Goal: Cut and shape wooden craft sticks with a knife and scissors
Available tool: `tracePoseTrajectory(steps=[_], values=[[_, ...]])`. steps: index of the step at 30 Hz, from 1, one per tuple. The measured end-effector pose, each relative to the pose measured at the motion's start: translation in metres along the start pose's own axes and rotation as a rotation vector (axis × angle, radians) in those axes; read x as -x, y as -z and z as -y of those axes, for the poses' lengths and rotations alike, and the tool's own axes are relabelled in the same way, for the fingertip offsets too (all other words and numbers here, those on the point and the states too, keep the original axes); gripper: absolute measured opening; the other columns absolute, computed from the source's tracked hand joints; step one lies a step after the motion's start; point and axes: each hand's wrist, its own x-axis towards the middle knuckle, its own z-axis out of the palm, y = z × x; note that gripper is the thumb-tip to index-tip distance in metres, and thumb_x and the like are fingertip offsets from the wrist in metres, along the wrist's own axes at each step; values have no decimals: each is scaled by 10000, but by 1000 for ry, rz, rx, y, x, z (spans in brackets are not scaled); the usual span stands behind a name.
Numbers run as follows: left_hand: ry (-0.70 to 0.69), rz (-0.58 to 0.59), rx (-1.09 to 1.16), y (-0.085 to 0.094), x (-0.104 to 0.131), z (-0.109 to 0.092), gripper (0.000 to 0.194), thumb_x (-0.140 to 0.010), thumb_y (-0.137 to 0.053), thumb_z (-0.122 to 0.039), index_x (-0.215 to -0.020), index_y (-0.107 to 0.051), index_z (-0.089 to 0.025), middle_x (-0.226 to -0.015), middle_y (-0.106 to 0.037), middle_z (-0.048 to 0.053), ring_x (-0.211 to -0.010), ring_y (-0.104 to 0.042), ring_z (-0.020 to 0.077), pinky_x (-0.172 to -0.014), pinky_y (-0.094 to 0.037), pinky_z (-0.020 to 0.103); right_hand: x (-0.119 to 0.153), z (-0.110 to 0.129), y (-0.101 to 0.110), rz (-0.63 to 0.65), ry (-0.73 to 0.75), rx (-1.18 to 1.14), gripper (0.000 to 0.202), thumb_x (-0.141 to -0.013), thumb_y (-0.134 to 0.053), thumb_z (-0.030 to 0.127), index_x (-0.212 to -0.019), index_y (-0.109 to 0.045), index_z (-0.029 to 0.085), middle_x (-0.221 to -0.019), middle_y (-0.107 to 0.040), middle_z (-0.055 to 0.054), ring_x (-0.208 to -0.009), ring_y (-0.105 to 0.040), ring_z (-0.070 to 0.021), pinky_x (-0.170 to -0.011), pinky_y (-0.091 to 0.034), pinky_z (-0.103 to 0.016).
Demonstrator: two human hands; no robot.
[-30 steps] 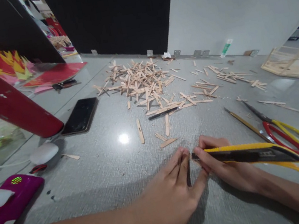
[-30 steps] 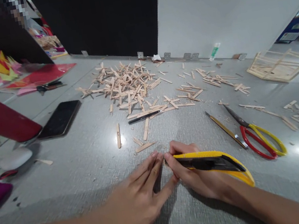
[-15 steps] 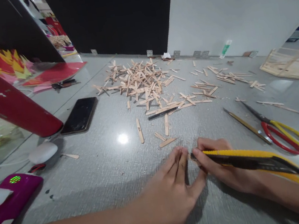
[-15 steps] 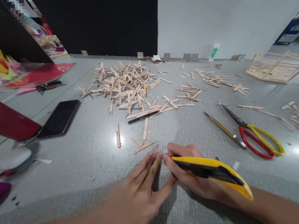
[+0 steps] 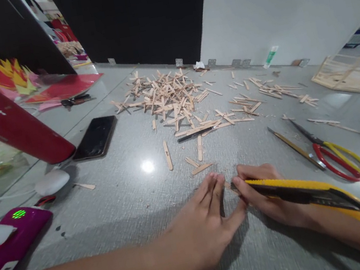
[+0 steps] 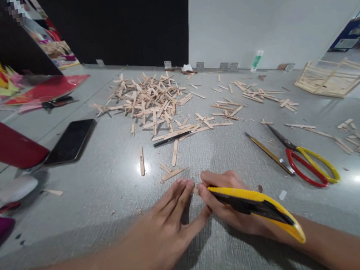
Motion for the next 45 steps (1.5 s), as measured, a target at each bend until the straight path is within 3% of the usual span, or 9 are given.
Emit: tracePoseTrajectory(steps=[7, 13, 19, 25, 30, 35, 45], values=[[-20, -8, -1, -2, -1, 2, 812, -1078, -563, -309, -1761, -195, -71, -1733, -373, 376, -1671, -287, 478, -1321, -331, 653, 1, -1, 4, 34, 4, 16, 410, -1140, -487, 325, -736, -451, 268, -608, -491, 85, -502, -488, -120, -617, -389, -328], [-2, -33, 28, -10, 0, 3, 790, -1099, -491, -330, -1777, -148, -114, -1771, -334, 337, -1695, -224, 438, -1360, -262, 622, 1, -3, 6, 34, 9, 34, 401, -1133, -491, 327, -738, -441, 278, -604, -492, 79, -494, -486, -136, -595, -375, -338], [-16, 5, 26, -2, -1, 2, 895, -1054, -616, -304, -1772, -129, -87, -1750, -314, 382, -1686, -233, 470, -1350, -272, 641, 1, -5, 7, 53, 17, 25, 417, -1147, -478, 325, -734, -451, 274, -609, -510, 76, -506, -510, -136, -603, -375, -340], [-27, 1, 3, 3, -2, 2, 823, -1079, -607, -275, -1759, -193, -66, -1712, -350, 413, -1658, -291, 497, -1326, -322, 625, 1, -2, 6, 48, 8, 12, 423, -1149, -481, 325, -732, -452, 267, -611, -521, 81, -509, -520, -129, -623, -380, -337], [-25, -4, 5, 1, -1, 2, 865, -1071, -632, -272, -1773, -166, -74, -1734, -351, 376, -1670, -301, 470, -1344, -292, 613, 0, -3, 6, 55, 0, -7, 425, -1146, -496, 334, -729, -452, 263, -610, -509, 82, -509, -497, -128, -612, -354, -334], [-23, -2, 18, 1, -1, 2, 899, -1084, -611, -281, -1783, -78, -94, -1751, -306, 382, -1683, -244, 472, -1324, -340, 630, 0, -5, 7, 44, -4, -33, 434, -1136, -507, 343, -713, -464, 255, -605, -511, 78, -522, -496, -125, -606, -341, -328], [-18, 0, 28, -5, -1, 2, 880, -1097, -595, -288, -1775, -73, -87, -1766, -228, 395, -1692, -175, 484, -1344, -288, 642, 1, -9, 5, 24, -82, -137, 471, -1142, -537, 451, -715, -527, 251, -589, -569, 62, -513, -504, -120, -550, -392, -292]])
